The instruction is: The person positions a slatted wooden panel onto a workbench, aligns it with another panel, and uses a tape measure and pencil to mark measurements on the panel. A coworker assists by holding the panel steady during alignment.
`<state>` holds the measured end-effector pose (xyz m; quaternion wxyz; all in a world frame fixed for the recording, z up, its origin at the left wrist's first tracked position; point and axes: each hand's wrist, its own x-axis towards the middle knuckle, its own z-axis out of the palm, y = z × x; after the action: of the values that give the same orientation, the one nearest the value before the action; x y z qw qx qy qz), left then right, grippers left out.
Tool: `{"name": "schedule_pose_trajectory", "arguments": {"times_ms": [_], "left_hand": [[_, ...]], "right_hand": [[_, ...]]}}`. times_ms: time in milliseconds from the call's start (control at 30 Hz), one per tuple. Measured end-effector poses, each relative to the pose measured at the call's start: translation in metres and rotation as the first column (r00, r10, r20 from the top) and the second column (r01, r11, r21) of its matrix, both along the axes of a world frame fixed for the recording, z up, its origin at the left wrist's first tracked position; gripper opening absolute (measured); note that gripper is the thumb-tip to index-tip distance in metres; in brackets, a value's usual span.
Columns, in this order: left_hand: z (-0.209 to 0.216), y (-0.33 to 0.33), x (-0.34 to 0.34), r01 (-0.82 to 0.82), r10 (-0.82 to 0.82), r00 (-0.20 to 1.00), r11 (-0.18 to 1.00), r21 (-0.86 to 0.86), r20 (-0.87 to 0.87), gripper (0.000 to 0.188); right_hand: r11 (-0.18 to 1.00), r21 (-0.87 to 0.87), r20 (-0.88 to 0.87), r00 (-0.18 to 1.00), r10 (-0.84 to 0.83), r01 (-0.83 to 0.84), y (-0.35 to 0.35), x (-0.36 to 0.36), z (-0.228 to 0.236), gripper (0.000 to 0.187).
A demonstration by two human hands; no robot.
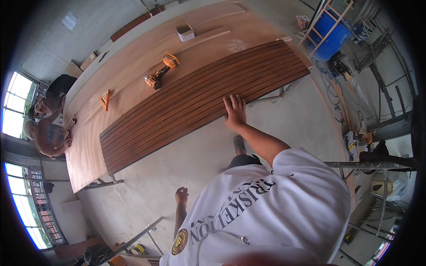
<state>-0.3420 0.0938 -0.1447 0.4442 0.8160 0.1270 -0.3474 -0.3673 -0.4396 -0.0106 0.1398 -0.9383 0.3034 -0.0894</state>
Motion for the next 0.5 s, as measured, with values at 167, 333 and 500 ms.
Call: {"name": "schedule_pose_trajectory", "arguments": {"times_ms": [167,333,500], "left_hand": [[-0.015,0.003,-0.045,-0.141,0.136,0.984,0.989,-0.035,-0.112,0.035],[-0.008,-0.056,-0.067,-0.442,0.441,0.894,0.845,-0.302,-0.074,0.033],[0.031,-0.189,-0.006,-0.235,0.209,0.972,0.814,-0.531,-0.110,0.043]], "right_hand": [[0.996,-0.086,-0.065,0.998,-0.025,0.020,0.002,0.004,0.002,0.091],[0.987,0.146,-0.094,0.993,0.075,-0.061,-0.022,0.002,0.037,0.082],[0.899,0.397,0.008,0.979,0.202,-0.188,-0.107,0.081,0.078,0.071]]}}
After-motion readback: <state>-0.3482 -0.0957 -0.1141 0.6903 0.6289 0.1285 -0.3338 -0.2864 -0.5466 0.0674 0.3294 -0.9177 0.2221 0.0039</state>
